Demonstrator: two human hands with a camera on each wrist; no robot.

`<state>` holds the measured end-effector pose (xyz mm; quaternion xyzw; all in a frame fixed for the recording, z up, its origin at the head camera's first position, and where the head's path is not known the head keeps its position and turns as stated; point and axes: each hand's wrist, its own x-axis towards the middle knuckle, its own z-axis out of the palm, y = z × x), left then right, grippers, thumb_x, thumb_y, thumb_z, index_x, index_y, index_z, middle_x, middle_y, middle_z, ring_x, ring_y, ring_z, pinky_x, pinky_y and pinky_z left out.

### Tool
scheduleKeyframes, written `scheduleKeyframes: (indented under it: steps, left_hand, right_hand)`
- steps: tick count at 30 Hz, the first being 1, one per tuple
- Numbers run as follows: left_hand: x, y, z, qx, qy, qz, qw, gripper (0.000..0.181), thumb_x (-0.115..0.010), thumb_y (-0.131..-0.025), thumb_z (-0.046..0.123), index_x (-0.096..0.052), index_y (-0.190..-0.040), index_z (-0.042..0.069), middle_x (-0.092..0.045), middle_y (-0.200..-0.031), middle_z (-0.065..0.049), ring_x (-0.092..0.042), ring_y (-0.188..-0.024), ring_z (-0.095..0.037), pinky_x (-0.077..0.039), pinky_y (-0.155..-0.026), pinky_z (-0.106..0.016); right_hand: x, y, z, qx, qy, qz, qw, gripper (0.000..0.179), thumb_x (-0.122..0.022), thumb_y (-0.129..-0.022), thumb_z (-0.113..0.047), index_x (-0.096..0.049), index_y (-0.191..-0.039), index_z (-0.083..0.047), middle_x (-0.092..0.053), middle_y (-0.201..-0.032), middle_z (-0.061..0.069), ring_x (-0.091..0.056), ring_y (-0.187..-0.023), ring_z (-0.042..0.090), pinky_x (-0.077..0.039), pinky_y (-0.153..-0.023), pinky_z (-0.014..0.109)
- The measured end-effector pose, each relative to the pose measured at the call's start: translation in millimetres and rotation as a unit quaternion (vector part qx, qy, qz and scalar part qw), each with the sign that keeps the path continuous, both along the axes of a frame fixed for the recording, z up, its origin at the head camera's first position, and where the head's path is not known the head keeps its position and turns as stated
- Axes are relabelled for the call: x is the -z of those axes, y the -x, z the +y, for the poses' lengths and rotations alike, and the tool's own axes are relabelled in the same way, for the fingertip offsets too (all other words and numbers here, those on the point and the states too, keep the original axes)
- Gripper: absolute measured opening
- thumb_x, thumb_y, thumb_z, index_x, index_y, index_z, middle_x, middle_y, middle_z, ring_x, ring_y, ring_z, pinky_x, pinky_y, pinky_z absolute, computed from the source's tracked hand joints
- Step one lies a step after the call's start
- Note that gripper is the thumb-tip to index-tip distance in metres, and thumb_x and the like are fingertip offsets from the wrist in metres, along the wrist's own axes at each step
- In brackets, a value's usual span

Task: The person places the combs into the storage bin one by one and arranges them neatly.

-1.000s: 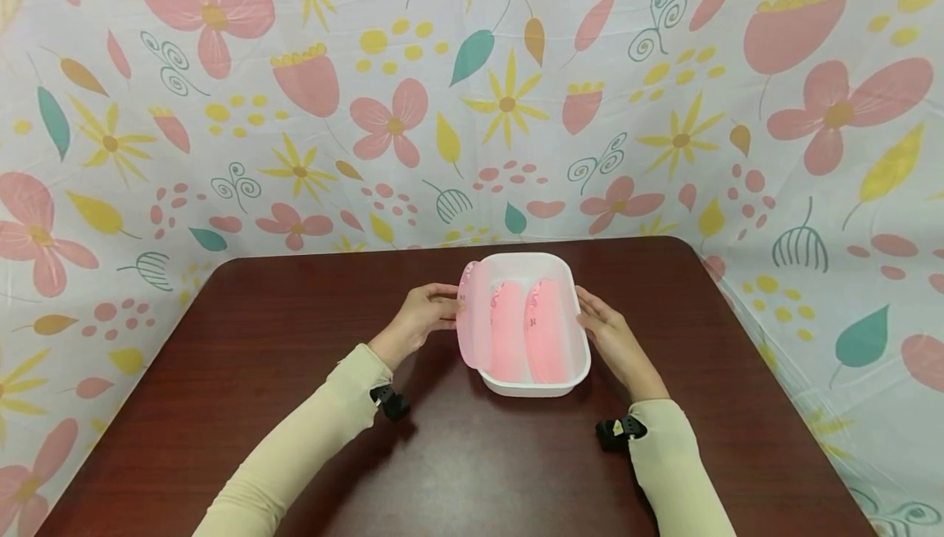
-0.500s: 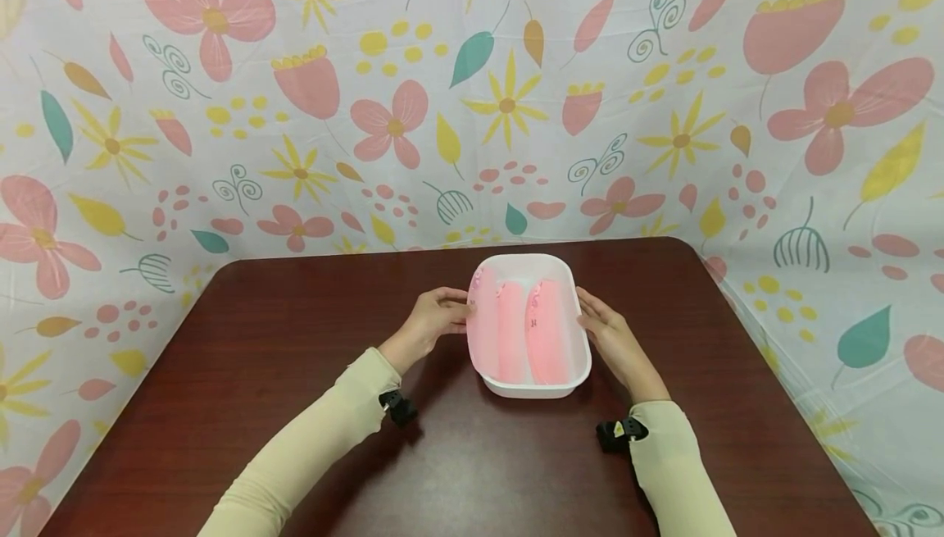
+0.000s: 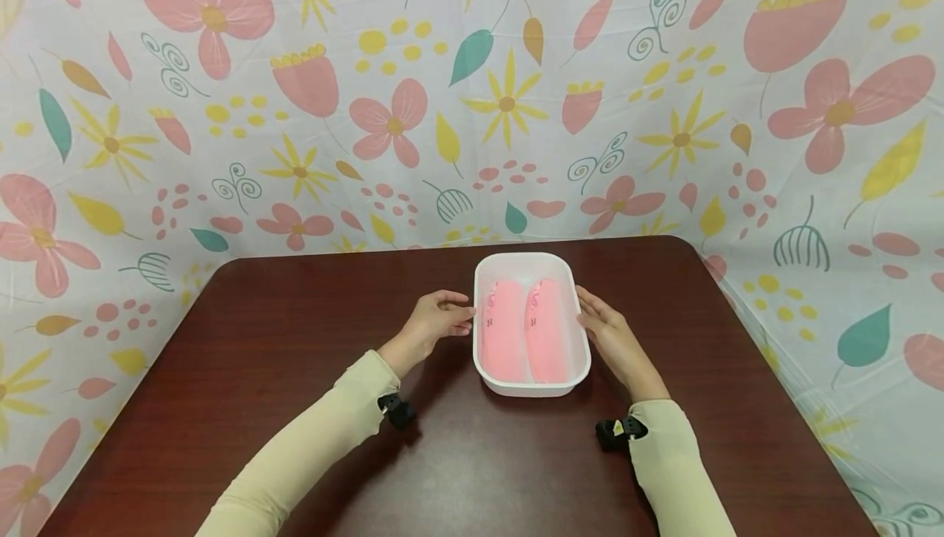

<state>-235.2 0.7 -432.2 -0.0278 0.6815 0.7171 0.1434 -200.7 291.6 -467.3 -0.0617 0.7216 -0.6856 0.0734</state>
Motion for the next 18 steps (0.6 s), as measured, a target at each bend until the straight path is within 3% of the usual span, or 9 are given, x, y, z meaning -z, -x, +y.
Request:
scheduleKeyframes:
  steps: [9, 13, 18]
  left_hand:
    - [1.3, 1.7, -21.5, -0.01, 0.004, 0.021, 0.9997, 0.029, -0.065, -0.088, -0.001, -0.058, -0.114, -0.012, -0.066, -0.086, -0.014, -0.062, -0.062, -0.014, -0.058, -0.064, -0.029]
    - [-1.1, 0.0, -35.2, -0.027, -0.001, 0.024, 0.9994, 0.021, -0.063, -0.09, -0.001, -0.061, -0.109, -0.01, -0.066, -0.086, -0.012, -0.062, -0.064, -0.014, -0.057, -0.064, -0.028]
    - [-5.8, -5.4, -55.2, -0.044, 0.011, 0.03, 0.9985, 0.019, -0.059, -0.092, -0.001, -0.063, -0.109, -0.009, -0.066, -0.085, -0.01, -0.063, -0.069, -0.015, -0.057, -0.069, -0.03]
  right_hand:
    - [-2.1, -2.1, 0.0, 0.008, -0.007, 0.004, 0.9999, 0.055, -0.037, -0.104, -0.012, -0.013, -0.152, 0.002, -0.013, -0.157, 0.021, -0.014, -0.143, 0.035, -0.037, -0.098, 0.012]
    - [-4.8, -4.3, -1.2, 0.033, -0.081, 0.015, 0.9961, 0.053, -0.038, -0.104, -0.015, -0.02, -0.151, 0.0, -0.023, -0.155, 0.021, -0.024, -0.141, 0.035, -0.038, -0.098, 0.016]
    - [-13.1, -10.8, -2.1, 0.067, -0.178, 0.068, 0.9794, 0.047, -0.041, -0.103, -0.013, -0.031, -0.146, 0.005, -0.039, -0.144, 0.028, -0.039, -0.131, 0.04, -0.04, -0.093, 0.016]
